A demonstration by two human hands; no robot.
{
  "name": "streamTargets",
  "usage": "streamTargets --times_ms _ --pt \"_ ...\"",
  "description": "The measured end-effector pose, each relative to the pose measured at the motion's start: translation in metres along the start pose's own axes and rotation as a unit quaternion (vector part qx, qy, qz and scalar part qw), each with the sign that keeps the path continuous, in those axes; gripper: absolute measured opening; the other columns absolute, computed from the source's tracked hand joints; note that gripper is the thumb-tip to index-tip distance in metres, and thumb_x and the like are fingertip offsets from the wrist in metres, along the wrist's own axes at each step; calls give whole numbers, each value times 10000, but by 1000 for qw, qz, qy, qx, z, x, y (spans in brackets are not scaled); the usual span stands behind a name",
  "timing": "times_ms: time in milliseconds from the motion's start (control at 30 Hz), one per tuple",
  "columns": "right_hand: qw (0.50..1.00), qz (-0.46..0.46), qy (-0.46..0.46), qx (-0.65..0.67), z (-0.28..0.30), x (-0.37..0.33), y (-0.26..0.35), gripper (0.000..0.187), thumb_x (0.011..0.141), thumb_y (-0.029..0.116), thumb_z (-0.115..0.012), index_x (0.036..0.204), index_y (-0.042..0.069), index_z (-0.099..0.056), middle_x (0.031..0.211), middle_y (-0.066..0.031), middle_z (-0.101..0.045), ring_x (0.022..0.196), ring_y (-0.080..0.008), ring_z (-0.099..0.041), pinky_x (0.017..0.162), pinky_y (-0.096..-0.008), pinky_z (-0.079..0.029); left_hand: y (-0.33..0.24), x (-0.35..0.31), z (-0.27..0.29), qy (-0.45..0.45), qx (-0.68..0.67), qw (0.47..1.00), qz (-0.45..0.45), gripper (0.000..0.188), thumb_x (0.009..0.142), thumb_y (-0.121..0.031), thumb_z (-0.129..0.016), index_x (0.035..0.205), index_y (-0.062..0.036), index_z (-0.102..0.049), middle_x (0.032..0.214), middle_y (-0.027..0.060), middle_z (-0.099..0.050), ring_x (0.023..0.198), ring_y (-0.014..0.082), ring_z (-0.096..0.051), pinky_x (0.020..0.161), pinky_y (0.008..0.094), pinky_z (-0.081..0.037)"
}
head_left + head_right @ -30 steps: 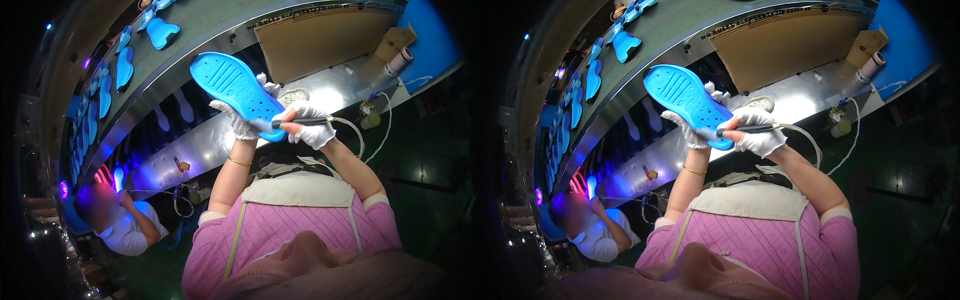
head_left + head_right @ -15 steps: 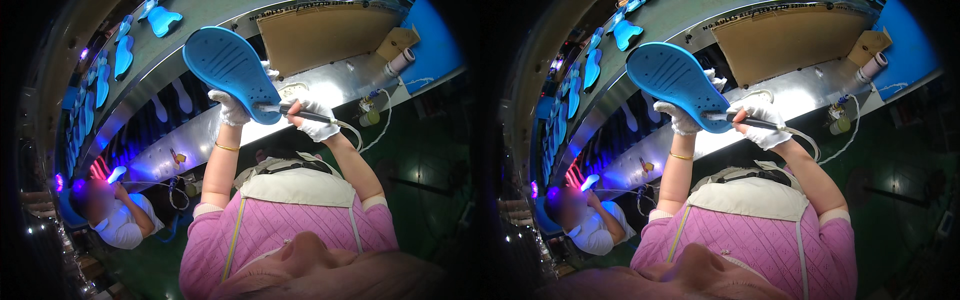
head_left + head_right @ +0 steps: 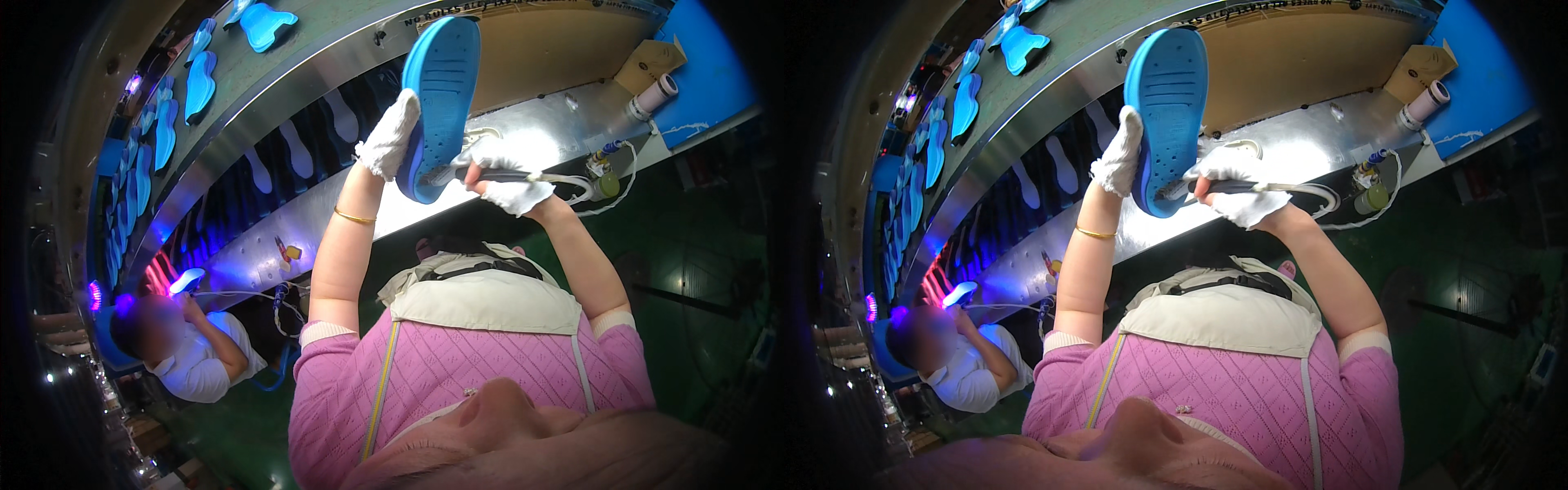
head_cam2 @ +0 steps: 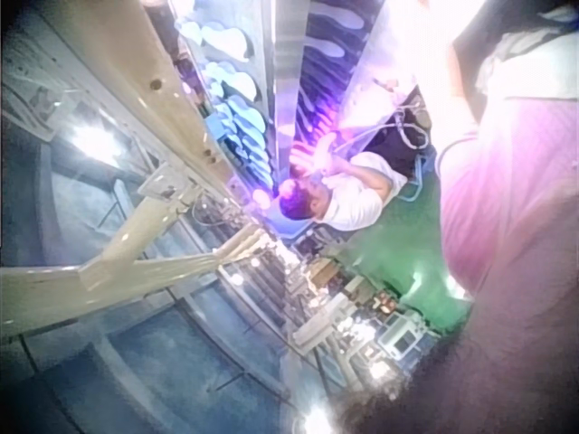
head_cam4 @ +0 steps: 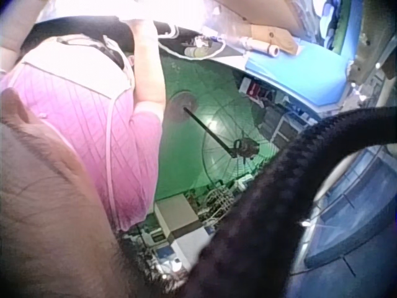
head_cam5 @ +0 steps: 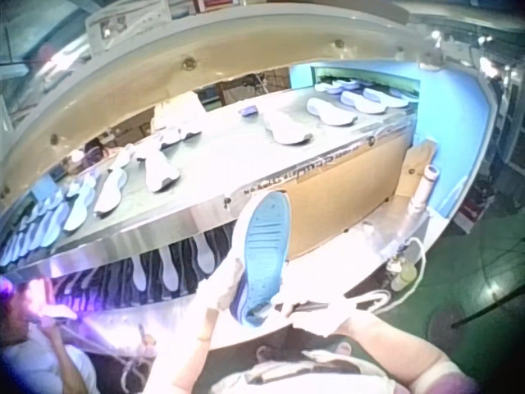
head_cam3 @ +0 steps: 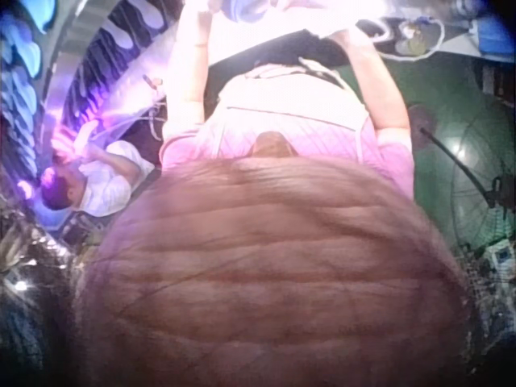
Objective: The person applies adhesive to shoe soles using a motorized brush applicator at an assembly line.
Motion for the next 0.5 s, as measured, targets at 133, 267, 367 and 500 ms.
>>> streamTargets --times_ms 133,267,367,500 --pt "997 -21 53 -50 -6 4 2 123 703 -75 -643 741 41 -628 806 -70 -620 766 -169 -602 702 -279 -503 -3 6 -1 -31 50 996 60 793 814 -681 -534 1300 -56 -491 1024 150 -639 838 214 -656 716 345 -572" --pt "994 -75 1 76 3 8 -3 109 700 -67 -644 735 34 -627 815 -60 -621 774 -148 -604 690 -296 -506 -1 9 -2 -59 46 991 109 756 831 -621 -591 1319 -52 -498 1090 129 -621 897 206 -617 802 336 -522" --pt "996 16 16 -82 4 9 2 124 691 -57 -648 755 48 -628 807 -58 -619 765 -154 -606 705 -291 -500 0 10 -1 -51 37 989 137 775 821 -639 -588 1324 -56 -497 1114 139 -614 929 209 -609 833 347 -511" --pt "998 -20 60 -9 11 11 -2 120 688 -47 -649 739 58 -618 811 -55 -606 788 -157 -599 726 -276 -489 1 9 3 -47 50 988 137 762 830 -641 -575 1316 -58 -504 1104 135 -617 918 207 -610 814 337 -516"
Point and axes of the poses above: each hand's wrist, its own x-axis towards the middle knuckle, its own z-axis out of the back of the hand, y = z × x, the point moved 4 cm from there along x, towards the middle knuckle
